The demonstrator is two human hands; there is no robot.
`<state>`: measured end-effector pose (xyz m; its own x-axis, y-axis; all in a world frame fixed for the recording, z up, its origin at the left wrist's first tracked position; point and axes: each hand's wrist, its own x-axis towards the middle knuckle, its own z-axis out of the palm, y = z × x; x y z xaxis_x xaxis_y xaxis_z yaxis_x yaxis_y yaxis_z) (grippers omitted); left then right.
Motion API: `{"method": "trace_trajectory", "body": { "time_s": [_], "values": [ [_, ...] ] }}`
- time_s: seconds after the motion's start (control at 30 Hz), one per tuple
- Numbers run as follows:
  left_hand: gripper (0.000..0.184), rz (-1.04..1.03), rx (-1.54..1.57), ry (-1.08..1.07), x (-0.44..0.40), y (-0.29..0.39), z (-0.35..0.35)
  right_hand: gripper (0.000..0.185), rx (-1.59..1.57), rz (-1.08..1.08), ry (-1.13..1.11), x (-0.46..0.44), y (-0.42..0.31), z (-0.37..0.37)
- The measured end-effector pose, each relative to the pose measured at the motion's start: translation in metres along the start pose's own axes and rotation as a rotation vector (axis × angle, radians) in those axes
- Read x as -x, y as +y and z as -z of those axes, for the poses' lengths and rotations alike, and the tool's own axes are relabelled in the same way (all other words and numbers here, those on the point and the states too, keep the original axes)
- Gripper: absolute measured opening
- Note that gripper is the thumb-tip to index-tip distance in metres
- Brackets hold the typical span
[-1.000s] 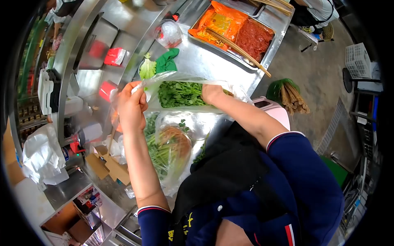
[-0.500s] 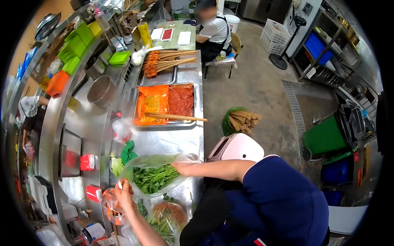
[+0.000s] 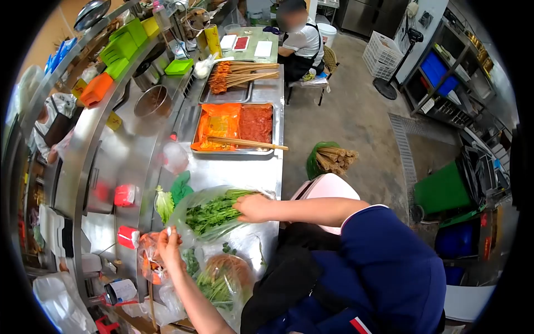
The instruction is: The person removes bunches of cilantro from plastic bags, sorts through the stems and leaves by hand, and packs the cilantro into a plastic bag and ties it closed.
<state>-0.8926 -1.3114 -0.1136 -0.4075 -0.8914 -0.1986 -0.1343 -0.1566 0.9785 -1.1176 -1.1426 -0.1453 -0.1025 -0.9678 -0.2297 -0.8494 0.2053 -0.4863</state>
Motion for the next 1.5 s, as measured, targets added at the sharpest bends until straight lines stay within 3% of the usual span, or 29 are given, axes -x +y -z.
{"method": "trace_trajectory", "body": {
  "time_s": [0.07, 0.17, 0.27, 0.3, 0.4, 0.47, 0.5, 0.53, 0.57, 0.63, 0.7, 0.77, 0.9, 0.93, 1.03, 1.07, 1.13, 1.17, 1.2, 1.27, 1.47, 1.5],
  "values": [
    [0.014, -0.01, -0.019, 0.009, 0.004, 0.003, 0.004, 0.064, -0.11, 0.208, 0.175, 0.02, -0.01, 0.015],
    [0.014, -0.044, -0.007, 0.01, 0.002, -0.003, 0.007, 0.093, 0.25, 0.214, 0.452, 0.039, -0.019, 0.035],
    [0.015, -0.075, -0.012, -0.022, -0.003, 0.0, 0.007, 0.114, 0.247, -0.012, 0.294, 0.016, -0.001, 0.006],
    [0.015, -0.092, -0.01, -0.026, -0.004, 0.002, 0.004, 0.12, 0.08, -0.105, 0.105, 0.007, -0.001, -0.004],
    [0.02, -0.149, 0.026, 0.009, -0.002, -0.006, 0.004, 0.098, 0.218, -0.054, -0.051, 0.001, -0.019, -0.045],
    [0.024, -0.166, 0.059, 0.084, 0.013, -0.004, 0.006, 0.066, 0.256, -0.114, 0.072, -0.018, -0.001, -0.087],
    [0.027, -0.217, -0.003, 0.118, 0.021, -0.005, 0.011, 0.034, 0.311, -0.057, 0.246, -0.024, 0.013, -0.098],
    [0.029, -0.27, -0.063, 0.141, 0.027, -0.008, 0.014, 0.021, 0.321, -0.091, 0.148, -0.031, 0.018, -0.091],
    [0.028, -0.284, -0.073, 0.213, 0.036, -0.011, 0.017, 0.016, 0.37, -0.004, 0.265, -0.029, 0.017, -0.075],
    [0.025, -0.337, -0.077, 0.367, 0.055, -0.011, 0.017, 0.019, 0.166, -0.015, 0.41, -0.041, 0.019, -0.065],
    [0.026, -0.352, 0.022, 0.364, 0.073, -0.007, 0.017, 0.017, -0.234, -0.219, 0.185, -0.056, 0.019, -0.039],
    [0.023, -0.364, 0.048, 0.368, 0.082, -0.01, 0.017, 0.014, -0.169, -0.061, 0.286, -0.061, 0.015, -0.016],
    [0.019, -0.127, -0.003, 0.171, 0.086, -0.052, 0.008, 0.009, -0.051, 0.24, 0.591, -0.042, -0.011, 0.014],
    [0.018, -0.098, -0.032, 0.094, 0.087, -0.065, -0.002, 0.011, -0.109, 0.269, 0.55, -0.035, -0.015, 0.015],
    [0.033, 0.262, 0.074, -0.142, 0.083, -0.113, -0.048, 0.02, -0.303, 0.296, 0.448, -0.016, -0.007, -0.014],
    [0.042, 0.39, 0.121, -0.19, 0.084, -0.125, -0.066, 0.019, -0.242, 0.162, 0.344, -0.01, -0.002, -0.032],
    [0.062, 0.675, 0.267, -0.218, 0.081, -0.143, -0.093, 0.024, -0.213, 0.18, 0.321, -0.007, 0.028, -0.093],
    [0.074, 0.736, 0.409, -0.309, 0.077, -0.167, -0.098, 0.029, -0.479, -0.073, 0.063, 0.006, 0.028, -0.112],
    [0.074, 0.75, 0.449, -0.32, 0.077, -0.174, -0.102, 0.032, -0.92, -0.221, 0.056, 0.015, 0.031, -0.14],
    [0.073, 0.735, 0.464, -0.372, 0.08, -0.175, -0.101, 0.03, -1.264, -0.395, -0.008, 0.019, 0.033, -0.177],
    [0.072, 0.894, 0.309, -0.34, 0.073, -0.164, -0.101, 0.022, -1.457, -0.664, -0.254, 0.015, 0.019, -0.167],
    [0.063, 0.924, 0.251, -0.216, 0.072, -0.16, -0.11, 0.025, -1.475, -0.651, -0.305, 0.013, 0.023, -0.171]
  ]
}}
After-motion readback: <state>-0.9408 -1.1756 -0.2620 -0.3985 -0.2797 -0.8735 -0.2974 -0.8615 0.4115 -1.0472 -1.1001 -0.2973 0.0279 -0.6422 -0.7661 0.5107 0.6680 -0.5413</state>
